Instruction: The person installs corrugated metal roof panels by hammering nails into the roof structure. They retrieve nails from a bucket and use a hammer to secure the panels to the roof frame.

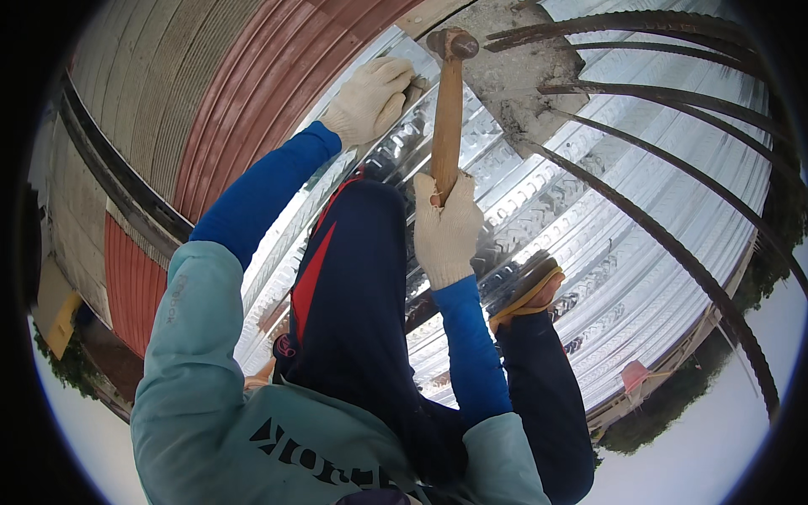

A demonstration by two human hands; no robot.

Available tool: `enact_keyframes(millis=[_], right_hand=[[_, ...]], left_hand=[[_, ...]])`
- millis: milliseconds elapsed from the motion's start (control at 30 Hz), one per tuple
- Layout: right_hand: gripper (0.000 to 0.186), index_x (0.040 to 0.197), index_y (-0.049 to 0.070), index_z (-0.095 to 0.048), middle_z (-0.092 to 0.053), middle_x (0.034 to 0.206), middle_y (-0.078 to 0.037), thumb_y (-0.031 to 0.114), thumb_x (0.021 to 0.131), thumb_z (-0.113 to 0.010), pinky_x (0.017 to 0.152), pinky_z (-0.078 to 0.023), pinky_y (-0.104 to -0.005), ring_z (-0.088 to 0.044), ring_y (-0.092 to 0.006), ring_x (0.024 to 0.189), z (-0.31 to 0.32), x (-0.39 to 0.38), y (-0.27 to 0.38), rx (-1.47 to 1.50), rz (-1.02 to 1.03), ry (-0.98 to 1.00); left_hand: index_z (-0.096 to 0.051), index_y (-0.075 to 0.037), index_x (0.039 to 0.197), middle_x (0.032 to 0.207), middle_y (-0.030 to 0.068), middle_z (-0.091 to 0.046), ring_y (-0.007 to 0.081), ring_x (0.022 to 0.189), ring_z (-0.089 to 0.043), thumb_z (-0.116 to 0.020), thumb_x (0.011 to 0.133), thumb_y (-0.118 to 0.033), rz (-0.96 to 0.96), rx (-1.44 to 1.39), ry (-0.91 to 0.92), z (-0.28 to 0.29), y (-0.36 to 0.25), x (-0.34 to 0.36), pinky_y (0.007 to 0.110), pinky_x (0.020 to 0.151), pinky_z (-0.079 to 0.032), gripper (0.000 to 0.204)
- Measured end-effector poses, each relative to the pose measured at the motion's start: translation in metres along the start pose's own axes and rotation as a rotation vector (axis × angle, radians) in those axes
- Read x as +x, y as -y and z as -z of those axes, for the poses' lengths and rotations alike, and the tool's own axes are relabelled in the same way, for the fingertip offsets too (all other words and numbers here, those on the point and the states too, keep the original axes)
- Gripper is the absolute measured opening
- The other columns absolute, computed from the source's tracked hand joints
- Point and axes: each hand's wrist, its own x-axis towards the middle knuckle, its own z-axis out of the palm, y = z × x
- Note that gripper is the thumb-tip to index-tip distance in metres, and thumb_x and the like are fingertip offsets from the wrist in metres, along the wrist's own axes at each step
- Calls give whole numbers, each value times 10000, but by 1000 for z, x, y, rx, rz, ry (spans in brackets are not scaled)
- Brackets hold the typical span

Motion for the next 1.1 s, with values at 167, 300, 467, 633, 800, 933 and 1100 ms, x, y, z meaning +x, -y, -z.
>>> enact_keyframes(millis=[167,300,467,633,800,933,1100], right_hand=[[409,1174,-30,-593,-712,790,-236,353,1070,-694,670,-581,-474,-758,-431,729,-12,8,-23,-215,26,53],[407,1134,-27,-601,-713,796,-261,365,1074,-696,675,-578,-491,-763,-464,766,-22,14,-18,-189,-24,72],[397,1164,-34,-617,-719,786,-222,344,1067,-691,663,-576,-464,-758,-404,717,1,-6,1,81,22,-52],[414,1137,-28,-617,-716,811,-273,374,1076,-688,697,-572,-527,-746,-472,759,-20,15,-29,-264,-3,62],[410,1100,-29,-625,-704,786,-224,368,1051,-710,675,-562,-471,-732,-389,704,-9,6,-9,-29,-55,6],[386,1088,-27,-645,-666,738,-167,349,1030,-712,656,-544,-411,-686,-267,661,-2,-1,-3,104,-33,-36],[412,1085,-35,-660,-669,734,-155,370,1034,-719,644,-537,-414,-693,-266,653,-6,-3,-26,-12,-93,6]], left_hand=[[-653,19,1216,1297,212,-615,438,1232,-577,-580,971,-129,40,-29,-13,-1,-6,7,527,1086,-475,296],[-660,19,1214,1281,209,-618,427,1223,-582,-581,972,-130,53,-12,-14,4,1,7,522,1087,-476,295],[-666,27,1207,1274,204,-621,423,1215,-589,-582,961,-130,28,-16,-16,0,1,0,513,1083,-483,304],[-666,30,1189,1264,206,-622,430,1193,-594,-579,954,-125,38,-21,0,-2,-8,9,513,1067,-493,295],[-664,19,1204,1255,213,-621,442,1195,-587,-578,935,-107,2,-28,-61,-2,-2,5,535,1085,-485,309],[-664,3,1245,1281,219,-635,451,1203,-594,-581,998,-126,-6,-5,-159,-5,-2,-4,531,1066,-495,291],[-694,-62,1284,1299,165,-676,413,1205,-626,-665,998,-147,140,-17,-125,-10,-2,2,521,1014,-521,300]])
